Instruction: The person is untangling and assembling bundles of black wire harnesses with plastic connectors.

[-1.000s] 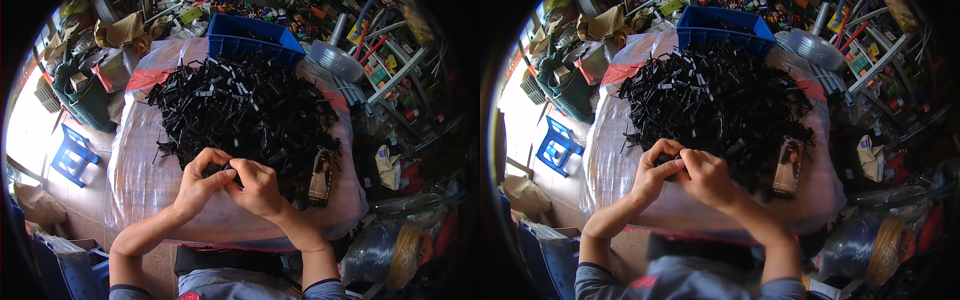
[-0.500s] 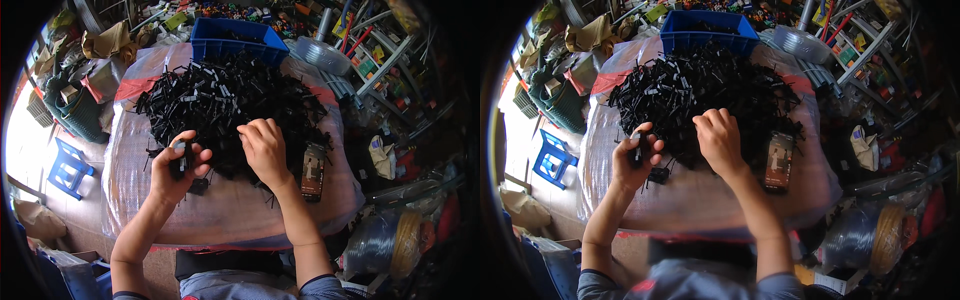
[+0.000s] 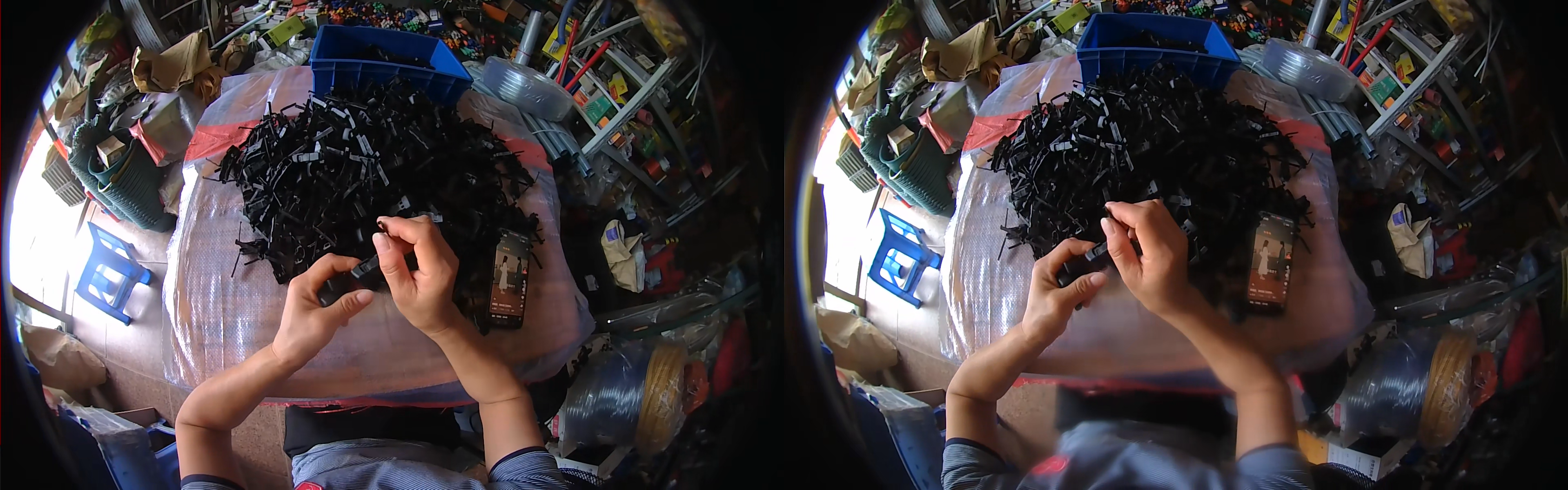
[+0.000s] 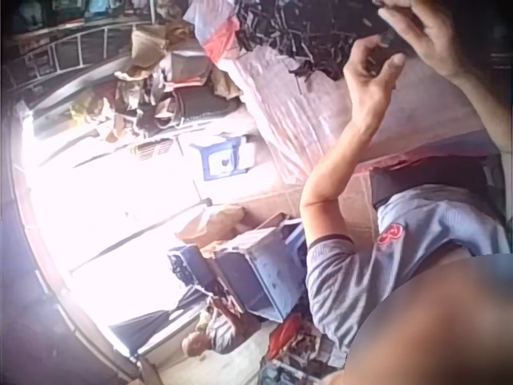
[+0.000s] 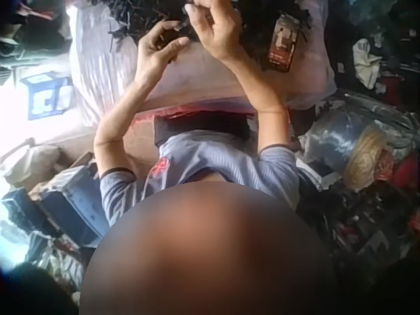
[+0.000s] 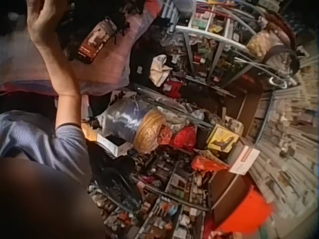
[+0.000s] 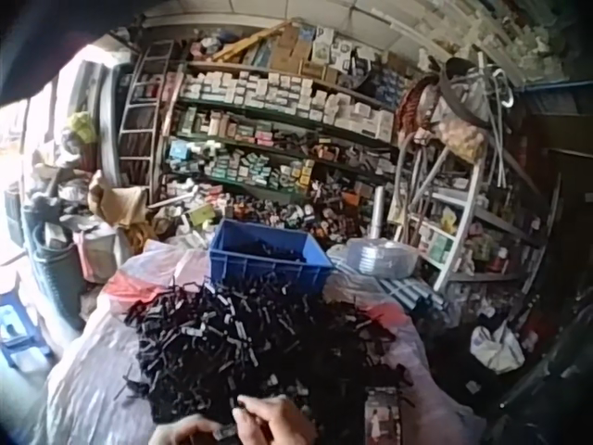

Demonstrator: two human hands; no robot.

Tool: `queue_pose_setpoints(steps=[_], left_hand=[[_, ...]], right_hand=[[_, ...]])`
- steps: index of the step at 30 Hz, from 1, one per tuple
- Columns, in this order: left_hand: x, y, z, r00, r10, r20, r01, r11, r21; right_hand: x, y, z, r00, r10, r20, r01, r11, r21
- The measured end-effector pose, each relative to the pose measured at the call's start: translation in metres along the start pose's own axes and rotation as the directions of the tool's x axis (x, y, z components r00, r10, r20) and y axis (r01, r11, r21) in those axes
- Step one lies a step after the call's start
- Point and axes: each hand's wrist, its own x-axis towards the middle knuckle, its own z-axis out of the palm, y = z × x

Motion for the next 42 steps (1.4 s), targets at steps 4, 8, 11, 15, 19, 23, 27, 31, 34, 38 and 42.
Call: queue_pose_setpoints(steps=[4,8,11,15,19,23,27,31,34,38,42], left_hand=[[0.001,0.001,-0.001,0.996,0.044,-0.077,-0.043,0.999,0.02],[0.003,-0.001,-0.006,0.991,0.049,-0.121,-0.053,0.998,-0.029],[0.003,-0.003,-0.008,0.974,0.161,-0.16,-0.159,0.987,0.025],[0.002,0.003,-0.009,0.892,0.428,-0.145,-0.356,0.863,0.357],[0.003,0.003,-0.011,0.813,0.579,-0.064,-0.477,0.724,0.498],[0.005,0.002,-0.01,0.689,0.723,0.034,-0.588,0.531,0.61],[0.003,0.007,-0.009,0.661,0.745,0.091,-0.58,0.43,0.692],[0.006,0.013,-0.017,0.968,0.086,-0.236,-0.07,0.995,0.077],[0.017,0.009,-0.031,0.975,-0.116,-0.19,0.056,0.954,-0.295],[0.017,0.007,-0.024,0.965,-0.258,-0.045,0.23,0.916,-0.328],[0.016,0.005,-0.023,0.955,-0.296,0.033,0.293,0.912,-0.286]], right_hand=[[-0.004,-0.005,0.002,0.995,0.094,-0.032,-0.087,0.982,0.168],[0.0,-0.009,-0.007,0.965,0.114,0.235,-0.177,0.946,0.271],[-0.003,-0.002,-0.005,0.936,0.133,0.325,-0.248,0.905,0.345],[-0.005,0.0,-0.004,0.882,0.234,0.41,-0.441,0.717,0.54],[-0.004,0.001,-0.008,0.823,0.265,0.502,-0.54,0.64,0.547],[-0.007,0.003,-0.011,0.574,0.402,0.714,-0.819,0.299,0.49],[-0.012,0.011,-0.008,0.617,0.342,0.709,-0.787,0.274,0.553],[-0.009,-0.006,-0.002,0.941,0.028,0.338,-0.041,0.999,0.031],[-0.007,-0.015,-0.002,0.907,-0.118,0.403,0.126,0.992,0.009],[-0.013,-0.007,0.0,0.902,-0.211,0.378,0.291,0.942,-0.17],[-0.014,-0.008,0.003,0.893,-0.297,0.339,0.4,0.868,-0.295]])
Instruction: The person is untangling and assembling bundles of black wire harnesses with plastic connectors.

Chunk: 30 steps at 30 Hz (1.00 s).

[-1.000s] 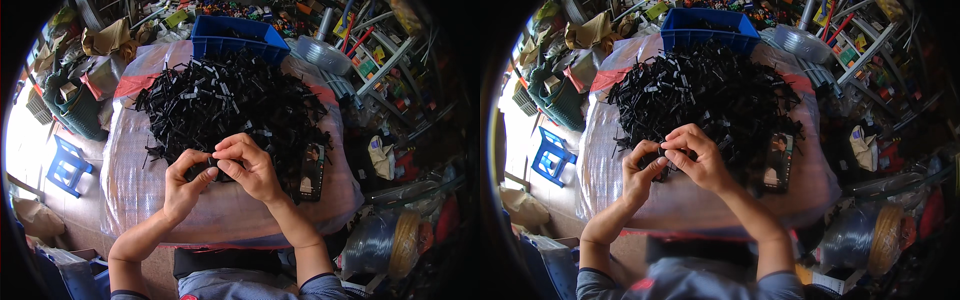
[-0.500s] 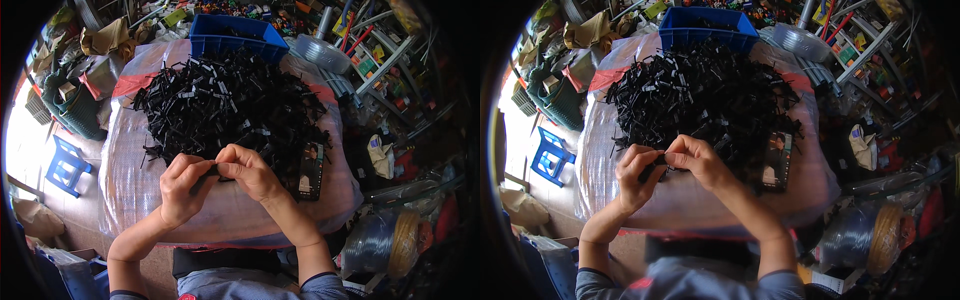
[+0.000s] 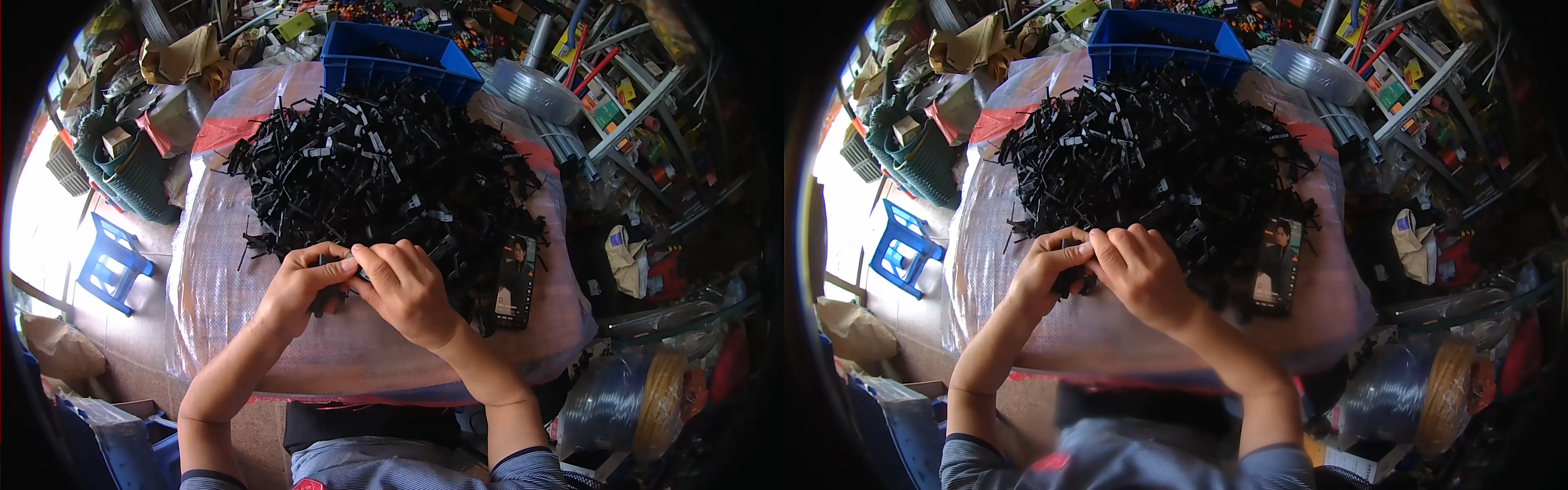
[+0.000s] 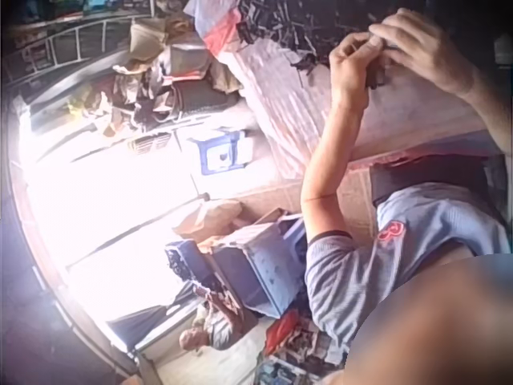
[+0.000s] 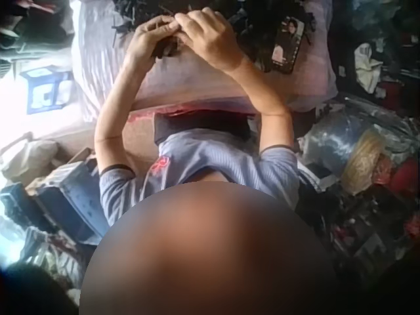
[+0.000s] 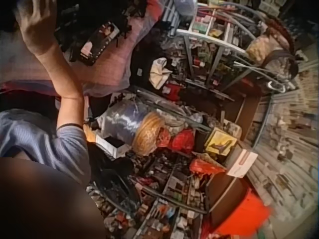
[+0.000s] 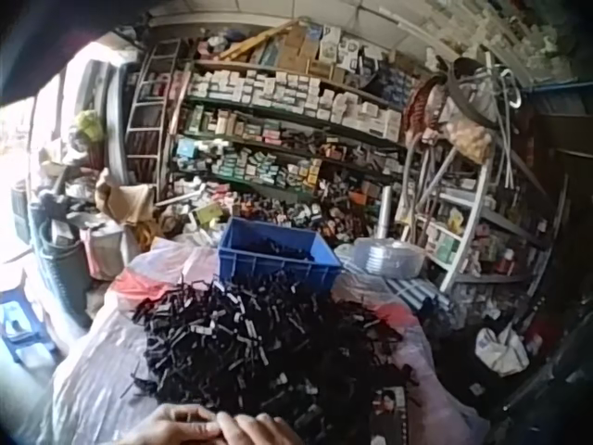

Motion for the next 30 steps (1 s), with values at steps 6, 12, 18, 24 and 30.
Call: queue_pose_setpoints(steps=[6,12,18,24,30], left_hand=[[-0.001,-0.008,0.008,0.949,0.285,-0.133,-0.226,0.911,0.345],[-0.009,0.017,0.019,0.924,0.364,-0.115,-0.332,0.915,0.229],[0.115,0.165,0.038,0.837,0.541,-0.089,-0.516,0.832,0.206],[0.239,0.26,0.019,0.817,0.572,-0.068,-0.449,0.707,0.546],[0.172,0.183,0.006,0.716,0.68,0.16,-0.663,0.589,0.462]], right_hand=[[0.002,0.002,0.01,0.985,0.142,0.102,-0.142,0.99,-0.006],[0.018,0.009,-0.004,0.993,0.121,-0.005,-0.118,0.979,0.169],[-0.004,0.017,-0.03,0.97,0.243,-0.027,-0.236,0.958,0.165],[-0.005,0.014,-0.016,0.987,0.132,0.091,-0.146,0.974,0.173],[0.011,0.045,-0.044,0.966,0.256,-0.036,-0.251,0.963,0.103]])
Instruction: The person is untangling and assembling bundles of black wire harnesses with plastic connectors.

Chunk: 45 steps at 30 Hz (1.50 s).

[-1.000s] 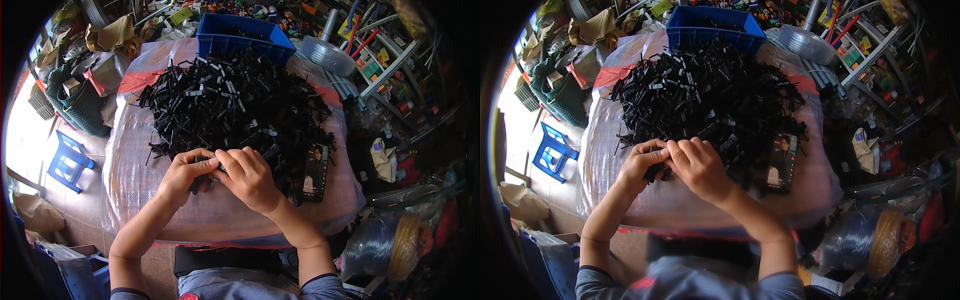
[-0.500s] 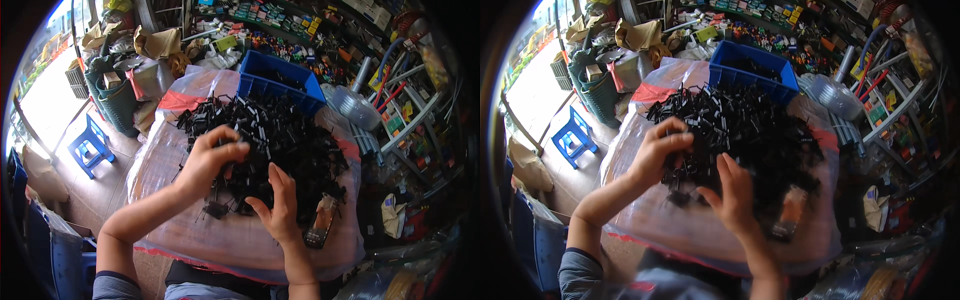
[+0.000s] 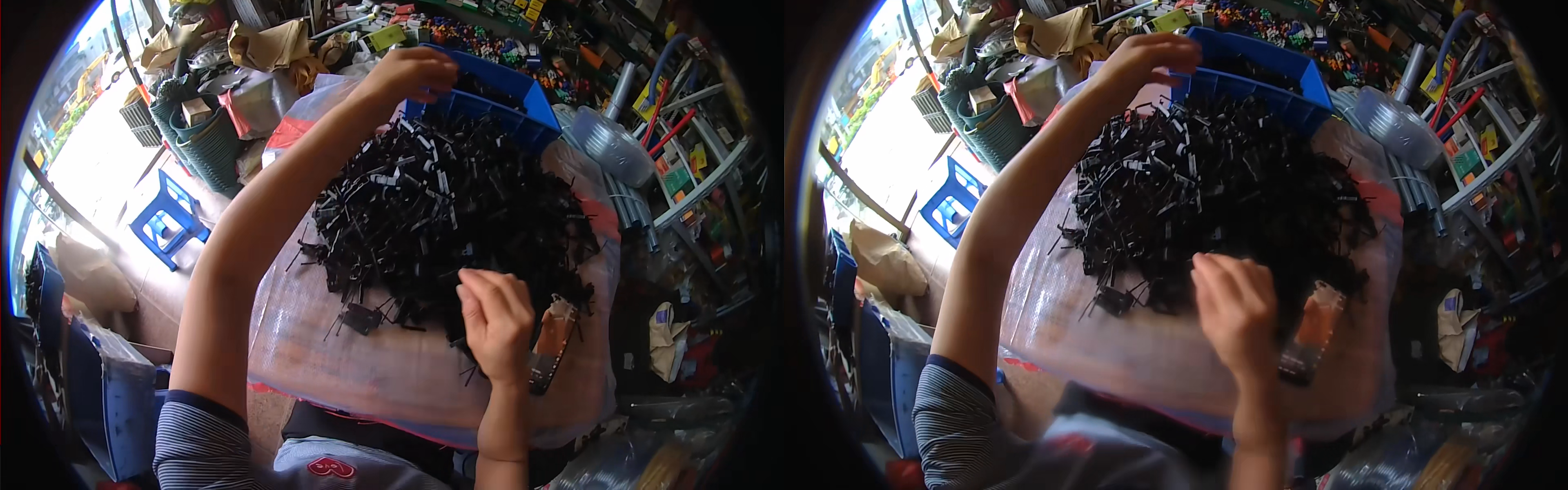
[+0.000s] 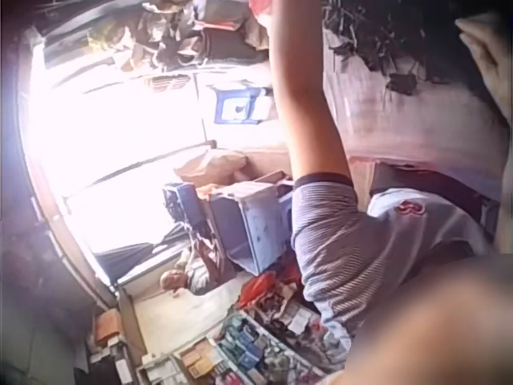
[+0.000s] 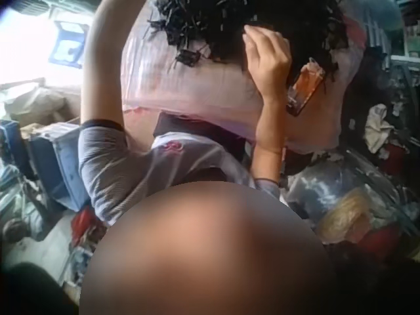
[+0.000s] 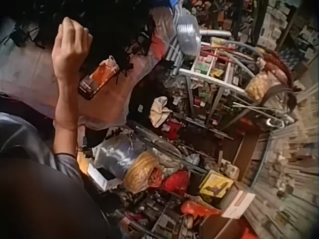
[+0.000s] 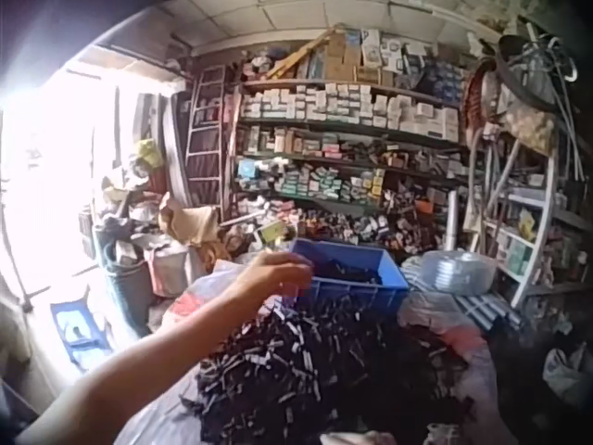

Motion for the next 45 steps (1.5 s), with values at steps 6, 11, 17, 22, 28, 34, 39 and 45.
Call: queue_pose_setpoints(steps=[6,11,17,22,28,34,39,45], left_hand=[[-0.184,0.01,-0.006,0.967,-0.249,0.049,0.253,0.956,-0.147],[-0.235,-0.001,0.019,0.911,-0.343,0.228,0.393,0.889,-0.234],[-0.249,0.022,0.048,0.956,0.18,0.233,-0.224,0.958,0.178],[-0.247,0.005,0.059,0.973,0.133,0.188,-0.156,0.981,0.112],[-0.244,-0.004,0.049,0.928,-0.367,-0.059,0.317,0.865,-0.388],[-0.244,0.001,0.051,0.913,-0.391,0.121,0.408,0.855,-0.32],[-0.246,-0.009,0.042,0.889,-0.422,0.178,0.457,0.801,-0.386],[-0.251,-0.002,0.043,0.992,-0.116,0.04,0.118,0.992,-0.038]], right_hand=[[-0.006,-0.006,0.014,0.947,0.007,0.321,-0.022,0.999,0.043],[-0.02,-0.005,0.014,0.868,0.033,0.496,0.015,0.996,-0.091],[-0.015,-0.005,0.02,0.878,0.308,0.368,-0.479,0.595,0.645],[-0.017,-0.012,0.037,0.797,0.352,0.491,-0.57,0.17,0.804],[-0.013,-0.018,0.035,0.853,0.412,0.32,-0.444,0.252,0.86],[-0.018,-0.028,0.032,0.833,0.548,0.075,-0.419,0.535,0.734],[-0.023,-0.02,0.035,0.915,0.38,0.136,-0.367,0.643,0.672],[-0.019,-0.03,0.04,0.842,0.43,0.326,-0.496,0.382,0.779]])
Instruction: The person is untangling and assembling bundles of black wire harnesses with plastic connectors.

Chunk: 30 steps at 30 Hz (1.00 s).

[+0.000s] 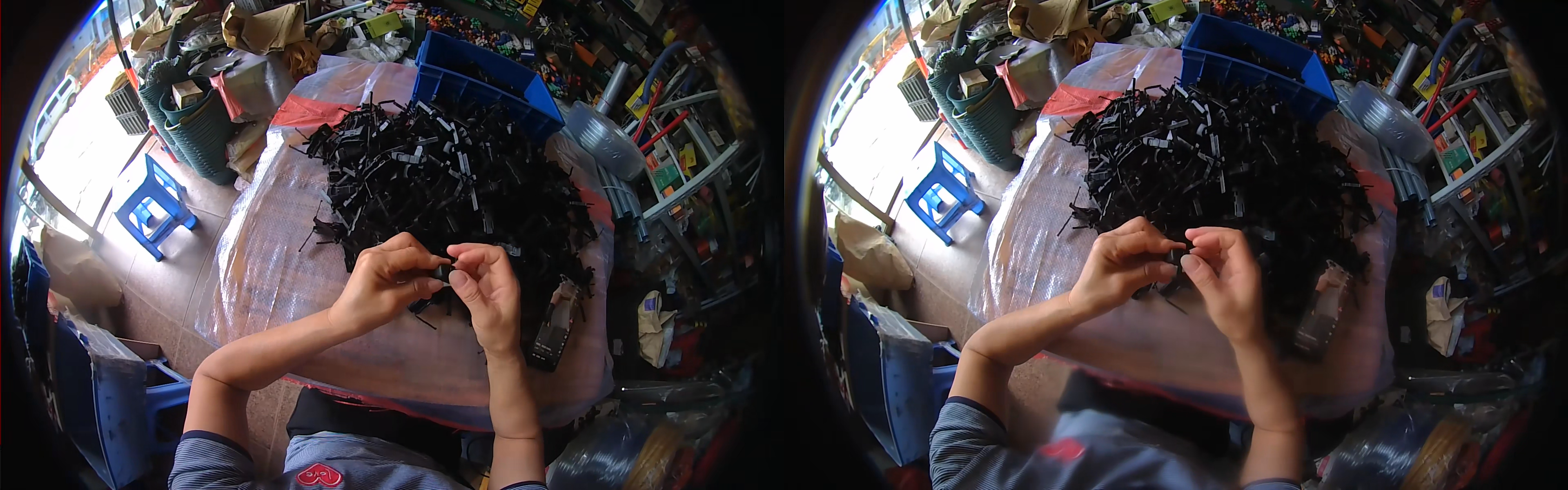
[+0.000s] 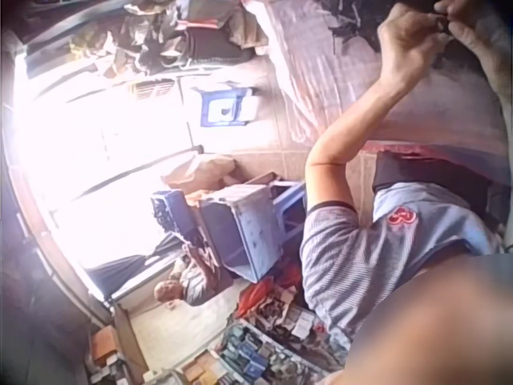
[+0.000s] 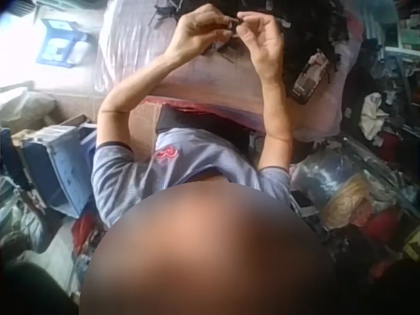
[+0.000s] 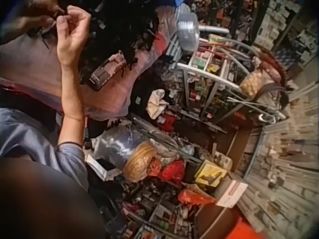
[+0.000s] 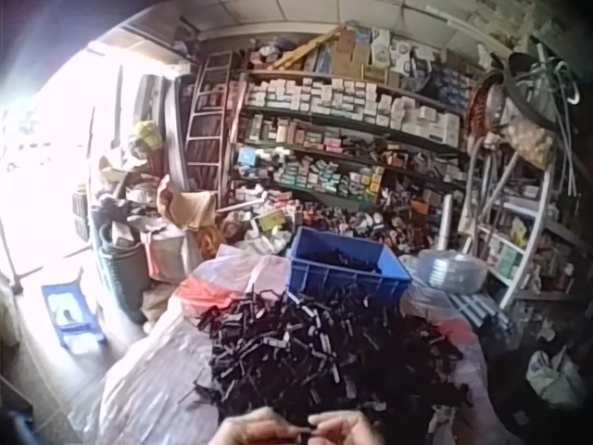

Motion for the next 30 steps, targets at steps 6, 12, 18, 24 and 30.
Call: queue_pose_setpoints(steps=[6,12,18,24,30], left_hand=[[0.0,0.005,0.002,0.952,0.306,-0.002,-0.3,0.937,0.181],[0.002,0.009,0.001,0.96,0.28,0.003,-0.277,0.945,0.173],[0.012,-0.003,-0.016,0.902,-0.43,0.028,0.394,0.796,-0.46],[0.003,0.001,0.001,0.905,-0.426,-0.002,0.406,0.865,-0.296],[0.0,0.0,0.004,0.885,-0.465,-0.003,0.456,0.869,-0.194]], right_hand=[[0.002,0.011,-0.013,0.964,0.207,0.168,-0.25,0.924,0.291],[-0.001,0.0,-0.01,0.98,0.168,0.102,-0.181,0.976,0.125],[-0.001,-0.008,-0.003,0.866,-0.344,0.363,0.499,0.546,-0.673],[0.002,-0.001,-0.004,0.801,-0.469,0.371,0.517,0.232,-0.824],[0.003,0.016,-0.002,0.809,-0.424,0.408,0.551,0.303,-0.778]])
